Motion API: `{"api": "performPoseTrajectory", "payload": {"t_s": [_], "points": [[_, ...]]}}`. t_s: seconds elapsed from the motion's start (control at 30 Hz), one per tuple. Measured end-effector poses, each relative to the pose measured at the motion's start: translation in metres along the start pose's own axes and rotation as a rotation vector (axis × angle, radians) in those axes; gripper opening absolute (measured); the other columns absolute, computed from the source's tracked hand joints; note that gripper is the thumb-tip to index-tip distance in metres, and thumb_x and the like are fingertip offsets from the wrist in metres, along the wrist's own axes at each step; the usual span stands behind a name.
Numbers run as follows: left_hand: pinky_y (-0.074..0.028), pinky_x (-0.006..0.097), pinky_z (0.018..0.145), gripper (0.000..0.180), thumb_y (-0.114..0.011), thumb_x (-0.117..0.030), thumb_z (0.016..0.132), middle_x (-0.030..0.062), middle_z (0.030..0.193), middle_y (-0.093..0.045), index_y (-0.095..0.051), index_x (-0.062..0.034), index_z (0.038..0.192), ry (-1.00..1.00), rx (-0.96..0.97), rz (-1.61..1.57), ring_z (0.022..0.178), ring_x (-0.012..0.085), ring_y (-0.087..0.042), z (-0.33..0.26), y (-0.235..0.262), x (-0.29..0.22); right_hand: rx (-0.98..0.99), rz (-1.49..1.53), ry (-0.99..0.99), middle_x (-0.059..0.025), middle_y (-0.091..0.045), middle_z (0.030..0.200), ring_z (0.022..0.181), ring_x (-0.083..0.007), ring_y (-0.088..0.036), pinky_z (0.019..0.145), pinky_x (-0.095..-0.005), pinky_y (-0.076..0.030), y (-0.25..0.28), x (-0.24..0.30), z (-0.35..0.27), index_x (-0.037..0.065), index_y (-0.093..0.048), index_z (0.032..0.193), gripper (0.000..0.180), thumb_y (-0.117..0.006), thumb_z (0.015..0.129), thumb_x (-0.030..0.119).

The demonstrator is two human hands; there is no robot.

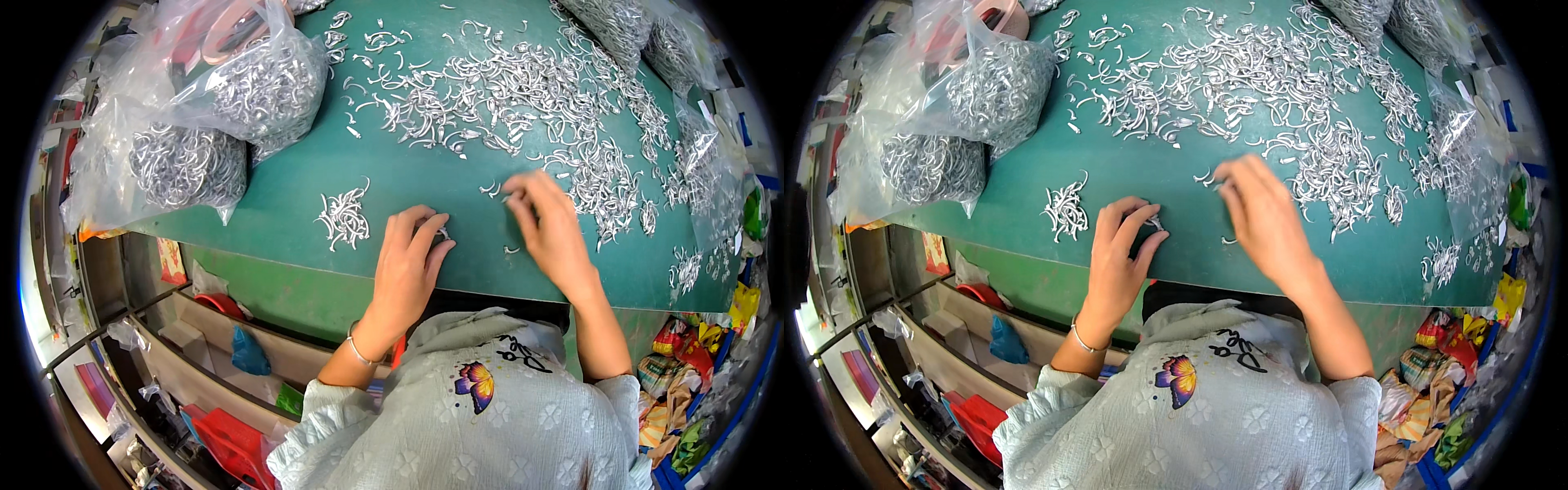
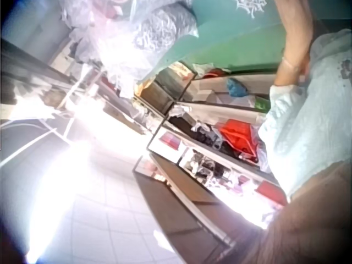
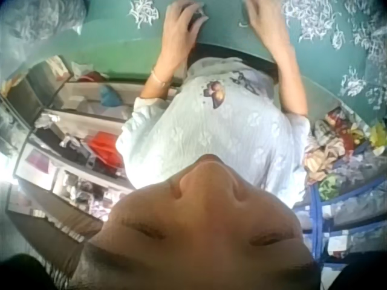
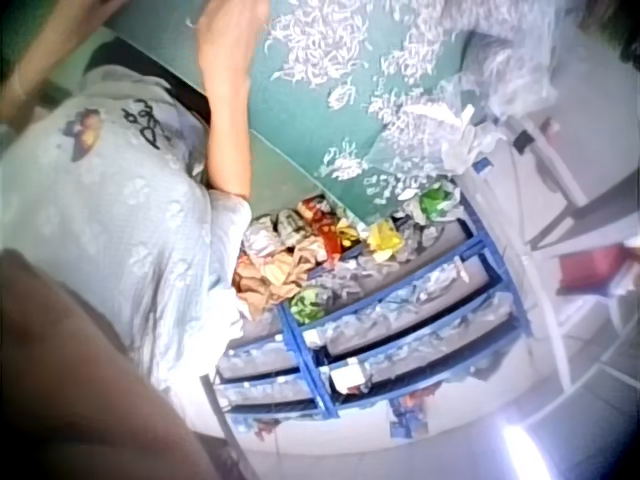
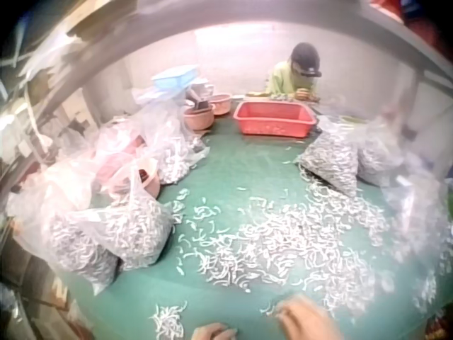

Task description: The person sorts small crescent-shaped metal parts by hand on a green tabletop, picking them up individually or in small clusters and placing them into a black pouch.

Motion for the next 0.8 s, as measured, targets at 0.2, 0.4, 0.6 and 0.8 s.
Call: {"api": "performPoseTrajectory", "payload": {"t_s": [0.2, 0.4, 0.6, 0.8], "points": [[-0.047, 0.038, 0.083, 0.043, -0.076, 0.003, 0.073, 0.0129, 0.111, -0.057, -0.061, -0.0014, 0.112, -0.048, 0.033, -0.006, 0.098, 0.0311, -0.055, 0.004, -0.004, -0.001, -0.035, -0.094, 0.215, -0.0162, -0.054, 0.093, 0.093, -0.0351, -0.056, 0.079, -0.0436, -0.046, -0.027, 0.009, 0.007, -0.003, -0.058, 0.097, 0.013, -0.057, 0.085, -0.006], [-0.042, 0.043, 0.089, 0.052, -0.077, -0.004, 0.073, 0.0122, 0.122, -0.053, -0.058, -0.0048, 0.121, -0.07, 0.011, 0.082, 0.109, 0.0324, -0.051, 0.01, -0.001, -0.014, 0.012, 0.104, 0.035, -0.017, -0.057, 0.09, 0.088, -0.0366, -0.057, 0.075, -0.0432, -0.046, -0.004, 0.003, 0.011, -0.002, -0.058, 0.093, 0.01, -0.058, 0.084, -0.006], [-0.037, 0.04, 0.091, 0.046, -0.077, -0.009, 0.074, 0.0106, 0.124, -0.053, -0.061, -0.0054, 0.117, -0.079, 0.071, 0.165, 0.112, 0.0316, -0.049, 0.017, -0.013, -0.003, -0.042, 0.035, 0.155, -0.0168, -0.058, 0.088, 0.085, -0.0366, -0.058, 0.072, -0.043, -0.047, -0.013, 0.01, 0.011, -0.002, -0.058, 0.095, 0.011, -0.059, 0.085, -0.006], [-0.039, 0.041, 0.094, 0.043, -0.076, -0.007, 0.074, 0.0109, 0.122, -0.054, -0.061, -0.0031, 0.115, -0.068, 0.069, 0.07, 0.112, 0.0326, -0.051, 0.015, -0.002, -0.003, 0.003, -0.247, 0.274, -0.0112, -0.054, 0.092, 0.09, -0.0296, -0.057, 0.076, -0.0402, -0.048, -0.038, 0.025, 0.002, 0.001, -0.06, 0.093, 0.013, -0.063, 0.081, 0.001]]}}
Point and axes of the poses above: each hand's wrist, its own z-axis towards the middle knuckle, its own y-axis out of the back of the hand, x = y × z, the point moved 6 cm from there along z, towards the middle knuckle
